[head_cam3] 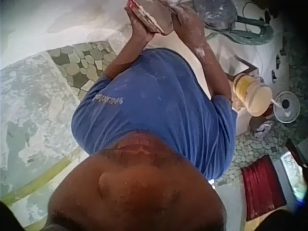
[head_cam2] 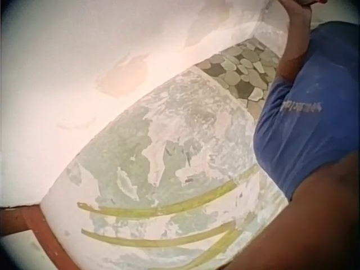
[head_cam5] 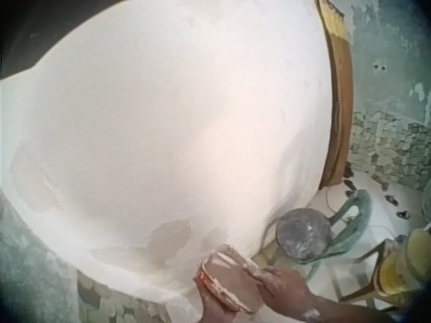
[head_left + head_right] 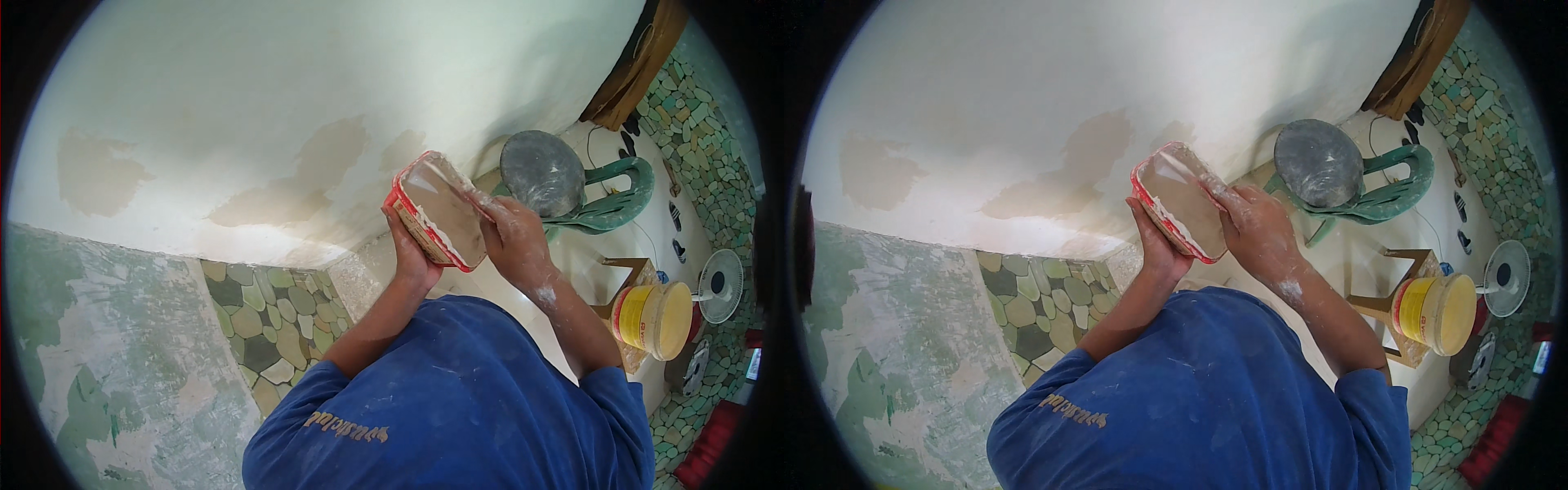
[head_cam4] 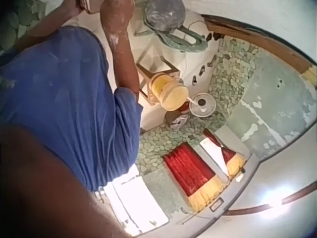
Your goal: The recorder applies putty to a wall using a spatula/putty knife.
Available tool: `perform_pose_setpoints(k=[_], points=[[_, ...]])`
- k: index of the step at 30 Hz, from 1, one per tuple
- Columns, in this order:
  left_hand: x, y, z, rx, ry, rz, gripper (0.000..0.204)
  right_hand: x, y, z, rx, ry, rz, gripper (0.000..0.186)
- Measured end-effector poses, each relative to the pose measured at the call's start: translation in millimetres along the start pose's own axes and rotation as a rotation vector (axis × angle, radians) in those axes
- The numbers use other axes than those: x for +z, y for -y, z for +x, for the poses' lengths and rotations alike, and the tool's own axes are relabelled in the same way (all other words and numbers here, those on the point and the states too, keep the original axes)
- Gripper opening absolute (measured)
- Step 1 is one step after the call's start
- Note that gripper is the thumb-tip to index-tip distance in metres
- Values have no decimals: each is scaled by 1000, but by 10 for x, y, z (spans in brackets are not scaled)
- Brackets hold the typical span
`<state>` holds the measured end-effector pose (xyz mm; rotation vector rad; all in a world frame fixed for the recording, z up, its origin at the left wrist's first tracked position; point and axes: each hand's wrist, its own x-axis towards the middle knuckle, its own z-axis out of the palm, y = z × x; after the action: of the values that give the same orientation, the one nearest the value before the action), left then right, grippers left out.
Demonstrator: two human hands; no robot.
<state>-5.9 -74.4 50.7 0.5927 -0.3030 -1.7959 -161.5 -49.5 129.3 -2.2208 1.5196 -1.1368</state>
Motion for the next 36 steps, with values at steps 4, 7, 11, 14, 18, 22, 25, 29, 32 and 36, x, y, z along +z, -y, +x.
perform_pose_setpoints(k=[4,7,11,14,18,22,25,29,32,36], points=[[22,-7,-3,-9,4,6,79,-121,113,43,-11,-45,45,38],[48,-7,-21,-26,-19,17,80,-107,106,92,-15,-34,-14,39],[-9,40,16,-12,-23,69,84,-62,56,95,-41,18,-33,38],[10,27,-16,-29,-51,64,84,-119,103,109,5,-46,98,37],[17,25,-14,-25,-16,28,82,-3,-34,68,-1,35,-11,37],[37,-7,-21,-28,17,40,82,-130,125,115,-30,-75,55,38],[90,-8,-13,-24,-7,35,85,-17,-11,125,-37,6,-57,38],[112,9,-30,6,-36,61,85,12,-2,80,-102,16,-29,38],[48,10,-9,-17,1,29,84,-36,60,112,-118,-101,3,36],[45,1,-6,6,-4,21,84,4,14,99,-68,15,-24,36]])
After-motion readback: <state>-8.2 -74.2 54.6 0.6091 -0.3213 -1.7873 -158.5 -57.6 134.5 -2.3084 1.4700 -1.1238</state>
